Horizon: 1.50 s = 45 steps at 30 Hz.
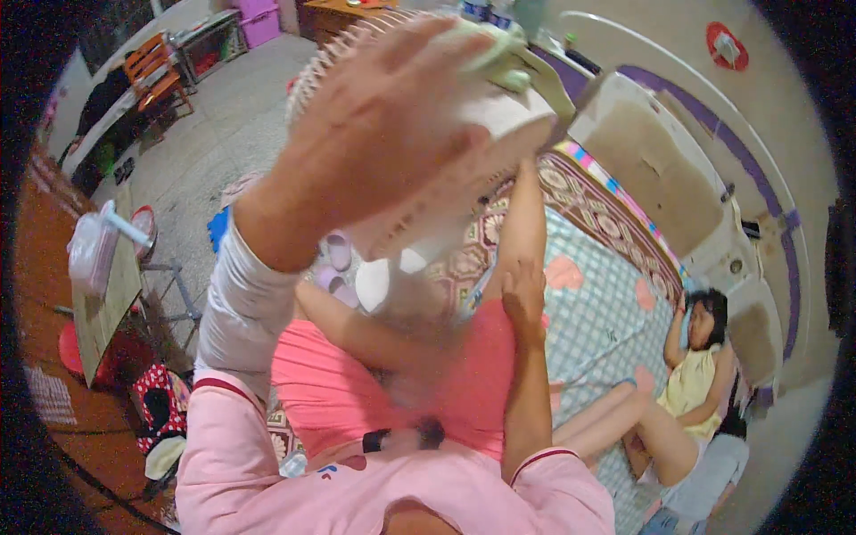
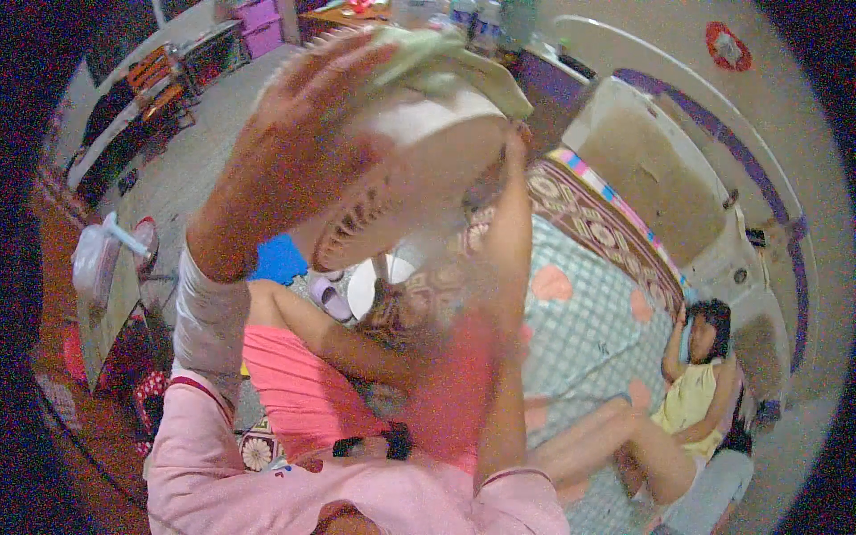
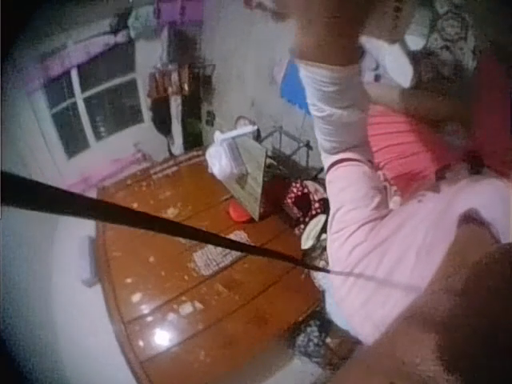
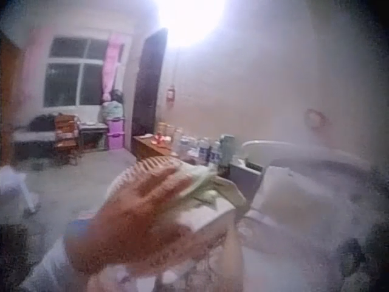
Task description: The person cleans a fan cover by wiping its surface with a cloth.
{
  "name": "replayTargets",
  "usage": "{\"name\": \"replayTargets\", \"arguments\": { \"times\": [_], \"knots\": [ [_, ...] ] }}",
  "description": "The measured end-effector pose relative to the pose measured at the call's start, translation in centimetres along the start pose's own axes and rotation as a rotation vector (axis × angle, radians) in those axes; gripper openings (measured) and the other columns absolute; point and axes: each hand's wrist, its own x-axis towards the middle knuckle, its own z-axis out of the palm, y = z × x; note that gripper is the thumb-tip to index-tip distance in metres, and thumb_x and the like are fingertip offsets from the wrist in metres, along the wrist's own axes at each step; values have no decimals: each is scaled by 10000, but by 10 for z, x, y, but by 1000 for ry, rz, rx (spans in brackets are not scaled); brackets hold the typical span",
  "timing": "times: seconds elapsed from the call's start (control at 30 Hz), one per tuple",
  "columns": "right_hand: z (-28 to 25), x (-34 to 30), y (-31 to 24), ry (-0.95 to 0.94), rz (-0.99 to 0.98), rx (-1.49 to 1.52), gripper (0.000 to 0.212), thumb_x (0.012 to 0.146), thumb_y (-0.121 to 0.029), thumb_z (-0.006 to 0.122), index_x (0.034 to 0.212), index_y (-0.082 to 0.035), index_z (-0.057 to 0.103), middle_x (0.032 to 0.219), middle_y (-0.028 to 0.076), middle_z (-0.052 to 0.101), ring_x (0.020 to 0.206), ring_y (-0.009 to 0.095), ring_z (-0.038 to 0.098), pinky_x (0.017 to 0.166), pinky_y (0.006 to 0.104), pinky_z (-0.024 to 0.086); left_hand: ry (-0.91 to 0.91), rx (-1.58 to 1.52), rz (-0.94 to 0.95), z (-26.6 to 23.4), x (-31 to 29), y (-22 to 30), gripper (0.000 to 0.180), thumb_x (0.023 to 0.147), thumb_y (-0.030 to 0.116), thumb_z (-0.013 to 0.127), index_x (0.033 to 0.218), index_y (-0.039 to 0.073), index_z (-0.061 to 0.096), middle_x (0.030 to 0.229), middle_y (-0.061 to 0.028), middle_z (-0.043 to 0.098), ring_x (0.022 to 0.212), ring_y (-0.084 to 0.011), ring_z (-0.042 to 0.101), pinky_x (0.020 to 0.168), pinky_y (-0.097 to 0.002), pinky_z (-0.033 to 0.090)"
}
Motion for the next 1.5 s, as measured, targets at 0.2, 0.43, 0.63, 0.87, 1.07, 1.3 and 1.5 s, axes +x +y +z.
{"name": "replayTargets", "arguments": {
  "times": [0.2,0.43,0.63,0.87,1.07,1.3,1.5],
  "knots": [
    [-14,-8,-12,-6,-106,-8,304,760,-143,559,1030,-4,543,1212,194,435,1143,419,366,985,462,288,-125,-18,-124,-9,16,15,368,844,193,515,1176,33,513,1212,-179,483,1142,-313,438,971,-383,331],
    [-24,-26,-25,15,-113,45,111,740,-105,585,841,-60,572,1318,216,349,1186,471,312,997,477,285,-13,-47,-137,-1,-2,-1,305,852,152,491,1120,13,542,1180,-171,503,1130,-285,455,967,-359,334],
    [-35,-36,-43,56,-125,129,106,743,-91,581,842,-56,565,1326,217,340,1191,477,306,991,475,294,321,-54,-215,-36,-38,64,295,847,107,481,1125,18,532,1191,-142,506,1130,-266,456,975,-376,324],
    [-50,-38,-27,15,-56,174,113,735,-71,586,846,-49,583,1315,215,354,1195,441,321,1002,456,286,20,-1151,-204,-17,-82,125,283,824,101,523,1092,11,536,1131,-134,518,1072,-251,474,935,-362,347],
    [-56,-24,-42,61,-47,214,129,748,-87,579,864,-31,587,1279,217,397,1177,413,357,1008,444,282,1,-1219,-157,-32,-76,125,277,803,96,558,1065,5,539,1079,-126,528,1023,-238,490,901,-350,367],
    [-99,49,-56,24,239,929,262,867,-122,517,1099,-1,511,1098,106,540,1017,171,505,882,277,394,324,-624,-135,-31,-60,82,275,780,90,600,1032,-1,543,1019,-118,541,965,-223,509,862,-336,390],
    [-187,150,-98,429,-126,1184,315,859,-157,539,1152,-52,488,1060,87,537,973,163,508,856,307,404,441,-87,-323,1,-43,26,271,796,97,609,1047,20,541,1014,-95,555,972,-192,517,843,-309,406]
  ]
}}
